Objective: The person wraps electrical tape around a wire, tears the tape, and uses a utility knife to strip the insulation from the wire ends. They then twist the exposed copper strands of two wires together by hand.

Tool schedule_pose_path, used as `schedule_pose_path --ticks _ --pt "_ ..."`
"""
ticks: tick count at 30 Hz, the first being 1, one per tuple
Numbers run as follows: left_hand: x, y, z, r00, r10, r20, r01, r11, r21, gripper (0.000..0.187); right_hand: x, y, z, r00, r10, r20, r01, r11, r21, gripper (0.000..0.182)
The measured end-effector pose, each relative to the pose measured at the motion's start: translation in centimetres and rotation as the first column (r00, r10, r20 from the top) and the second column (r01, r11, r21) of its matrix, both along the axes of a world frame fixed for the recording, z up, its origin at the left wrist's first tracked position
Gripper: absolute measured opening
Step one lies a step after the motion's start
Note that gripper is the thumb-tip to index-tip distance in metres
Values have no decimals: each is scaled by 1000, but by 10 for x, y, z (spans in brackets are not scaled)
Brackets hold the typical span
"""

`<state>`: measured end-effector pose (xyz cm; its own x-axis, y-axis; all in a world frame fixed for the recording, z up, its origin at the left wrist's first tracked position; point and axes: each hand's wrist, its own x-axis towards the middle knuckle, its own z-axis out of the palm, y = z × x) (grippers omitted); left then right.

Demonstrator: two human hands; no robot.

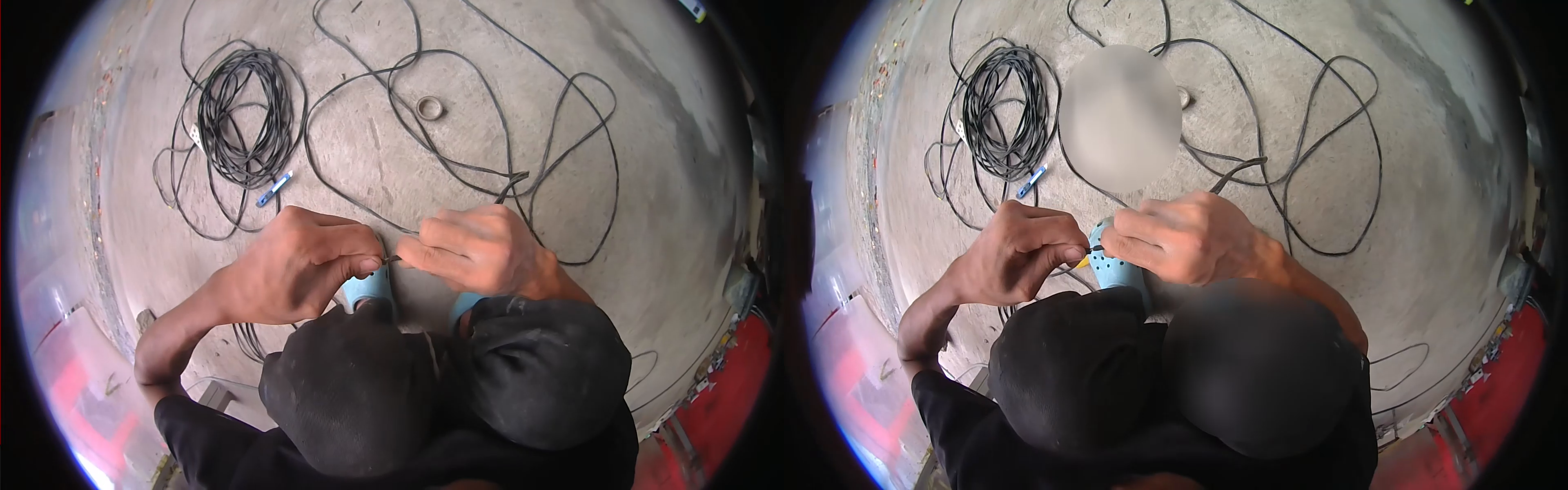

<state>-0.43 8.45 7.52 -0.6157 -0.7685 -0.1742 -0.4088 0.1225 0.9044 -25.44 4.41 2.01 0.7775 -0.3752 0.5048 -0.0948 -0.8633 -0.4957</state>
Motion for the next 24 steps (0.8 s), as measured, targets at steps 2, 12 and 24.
schedule_pose_path --ticks 2,12,24 --pt "2 1 4 1000 8 -10 -7 993 116 18 1 0 -1 1000 26 0 -26 1000 -7 15" --pt "7 -2 11 999 38 -30 -15 832 555 26 2 1 -4 994 97 43 -97 995 -11 26" --pt "1 -6 -17 993 82 -90 -35 900 435 20 -10 -8 -10 997 27 -69 -22 997 68 13"
